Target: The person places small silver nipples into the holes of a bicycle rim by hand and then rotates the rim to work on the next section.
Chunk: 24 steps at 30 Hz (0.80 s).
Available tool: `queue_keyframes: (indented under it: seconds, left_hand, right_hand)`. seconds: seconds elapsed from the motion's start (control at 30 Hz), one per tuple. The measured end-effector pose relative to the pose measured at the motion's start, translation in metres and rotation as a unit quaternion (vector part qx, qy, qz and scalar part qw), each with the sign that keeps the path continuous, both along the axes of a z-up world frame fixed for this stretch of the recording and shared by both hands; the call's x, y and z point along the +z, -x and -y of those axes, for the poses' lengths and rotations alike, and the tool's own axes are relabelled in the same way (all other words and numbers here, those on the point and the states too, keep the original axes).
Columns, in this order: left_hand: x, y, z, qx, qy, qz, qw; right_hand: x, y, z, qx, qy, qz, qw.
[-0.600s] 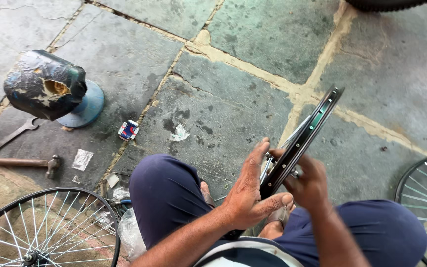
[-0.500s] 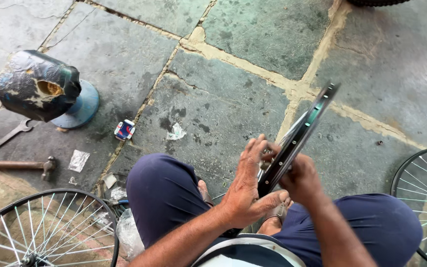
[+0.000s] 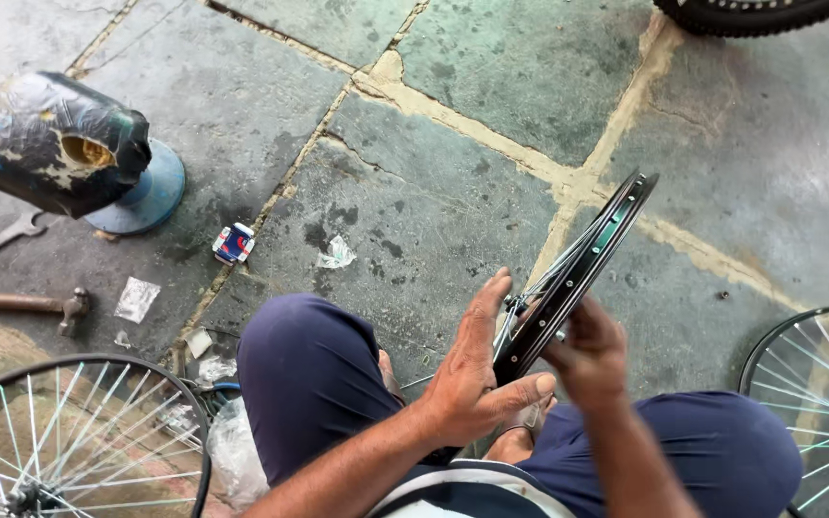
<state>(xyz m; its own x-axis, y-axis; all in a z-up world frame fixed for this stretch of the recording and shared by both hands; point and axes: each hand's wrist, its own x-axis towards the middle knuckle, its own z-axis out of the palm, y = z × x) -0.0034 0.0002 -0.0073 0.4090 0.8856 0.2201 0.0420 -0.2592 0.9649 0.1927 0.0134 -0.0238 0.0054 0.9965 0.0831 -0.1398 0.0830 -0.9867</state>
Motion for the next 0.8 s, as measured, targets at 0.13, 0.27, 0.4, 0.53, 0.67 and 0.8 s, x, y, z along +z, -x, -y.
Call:
queue_keyframes:
  seconds: [0.13, 0.27, 0.4, 0.53, 0.67, 0.8]
  left_hand:
    - [0.001, -0.005, 0.005, 0.009, -0.017, -0.032, 0.999]
    - [0.003, -0.003, 0.001, 0.001, -0.017, -0.024, 1.000]
    - [0.002, -0.002, 0.003, -0.023, 0.009, -0.012, 1.000]
    - [0.004, -0.005, 0.004, -0.025, -0.009, -0.027, 0.999]
    - [0.003, -0.007, 0.006, -0.030, -0.002, -0.028, 0.999]
    - [0.005, -0.006, 0.006, -0.027, -0.011, -0.021, 0.999]
  right_hand:
    - [0.007, 0.026, 0.005, -0.231, -0.310, 0.434, 0.814]
    - [0.020, 0.019, 0.006, -0.102, -0.253, 0.223, 0.936]
    - [0.022, -0.006, 0.012, 0.040, -0.165, 0.046, 0.984]
    - [0.019, -0.020, 0.015, 0.050, -0.143, 0.023, 0.988]
    - [0.016, -0.023, 0.017, 0.057, -0.150, 0.025, 0.987]
    - [0.014, -0.022, 0.018, 0.054, -0.140, 0.018, 0.989]
